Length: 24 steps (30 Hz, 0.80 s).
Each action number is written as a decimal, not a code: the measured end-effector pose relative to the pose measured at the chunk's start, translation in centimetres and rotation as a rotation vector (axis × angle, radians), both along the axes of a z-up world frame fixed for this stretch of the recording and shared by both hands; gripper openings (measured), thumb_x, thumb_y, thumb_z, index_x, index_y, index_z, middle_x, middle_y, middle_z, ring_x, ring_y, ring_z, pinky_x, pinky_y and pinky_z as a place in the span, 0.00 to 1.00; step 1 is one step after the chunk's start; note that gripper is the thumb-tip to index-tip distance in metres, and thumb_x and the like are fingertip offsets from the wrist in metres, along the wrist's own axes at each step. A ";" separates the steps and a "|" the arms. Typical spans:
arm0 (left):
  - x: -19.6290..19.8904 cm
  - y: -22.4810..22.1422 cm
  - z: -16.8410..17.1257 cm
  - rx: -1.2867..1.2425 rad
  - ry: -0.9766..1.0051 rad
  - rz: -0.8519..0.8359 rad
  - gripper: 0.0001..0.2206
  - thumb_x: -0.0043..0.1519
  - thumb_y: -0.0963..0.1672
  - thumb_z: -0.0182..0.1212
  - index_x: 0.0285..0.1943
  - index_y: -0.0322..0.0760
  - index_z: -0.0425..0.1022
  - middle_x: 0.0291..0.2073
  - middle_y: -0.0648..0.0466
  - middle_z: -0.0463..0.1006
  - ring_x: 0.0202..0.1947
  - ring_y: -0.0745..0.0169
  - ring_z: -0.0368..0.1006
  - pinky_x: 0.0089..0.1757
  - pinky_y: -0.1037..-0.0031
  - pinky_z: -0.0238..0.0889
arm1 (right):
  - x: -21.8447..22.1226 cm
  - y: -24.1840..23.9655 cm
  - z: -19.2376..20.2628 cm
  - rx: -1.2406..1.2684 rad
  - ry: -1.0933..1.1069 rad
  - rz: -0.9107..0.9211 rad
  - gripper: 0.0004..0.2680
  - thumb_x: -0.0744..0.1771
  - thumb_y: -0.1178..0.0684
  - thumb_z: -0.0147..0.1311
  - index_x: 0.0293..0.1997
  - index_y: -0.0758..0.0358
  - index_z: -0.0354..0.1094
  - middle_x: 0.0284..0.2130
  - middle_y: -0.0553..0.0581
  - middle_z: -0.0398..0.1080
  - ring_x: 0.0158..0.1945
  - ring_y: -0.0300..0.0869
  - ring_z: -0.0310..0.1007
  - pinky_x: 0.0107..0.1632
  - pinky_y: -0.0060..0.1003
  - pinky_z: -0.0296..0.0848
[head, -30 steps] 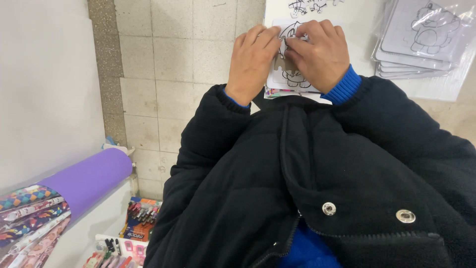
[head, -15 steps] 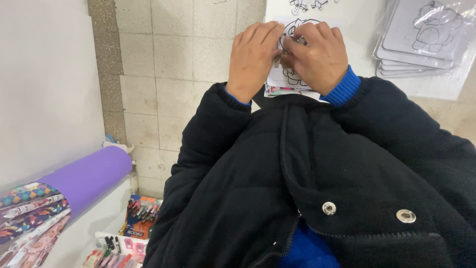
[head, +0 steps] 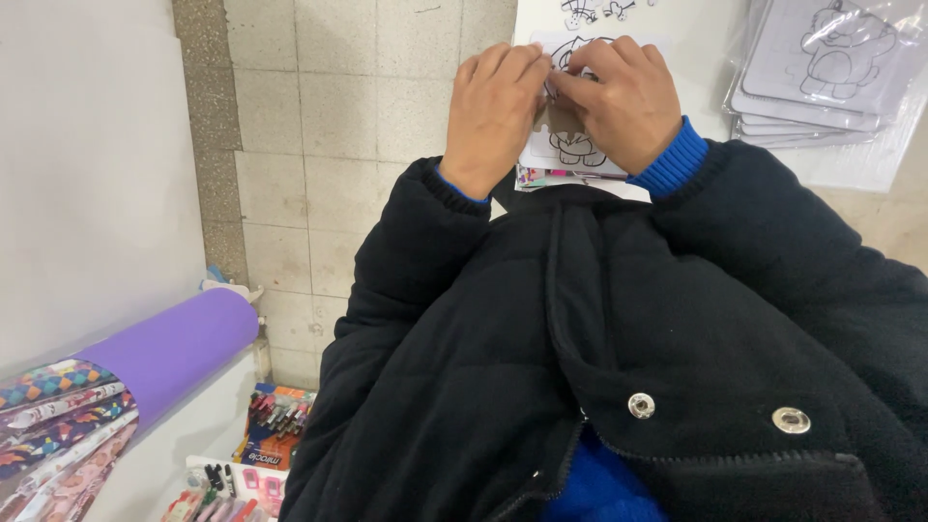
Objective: Assemble a small cardboard puzzle of a lion.
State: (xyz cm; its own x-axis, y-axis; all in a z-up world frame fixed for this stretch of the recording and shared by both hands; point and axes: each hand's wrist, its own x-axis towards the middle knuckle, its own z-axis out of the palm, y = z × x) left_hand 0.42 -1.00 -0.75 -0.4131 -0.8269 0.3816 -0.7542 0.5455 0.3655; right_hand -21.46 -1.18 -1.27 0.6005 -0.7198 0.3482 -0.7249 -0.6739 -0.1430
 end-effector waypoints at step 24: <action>-0.3 0.3 0.2 0.061 0.016 0.026 0.17 0.59 0.39 0.61 0.58 0.35 0.77 0.59 0.56 0.74 0.61 0.52 0.66 0.58 0.58 0.59 | 1.5 -1.7 -0.4 0.190 -0.224 -0.026 0.14 0.63 0.53 0.74 0.45 0.65 0.70 0.47 0.61 0.63 0.51 0.56 0.63 0.54 0.46 0.69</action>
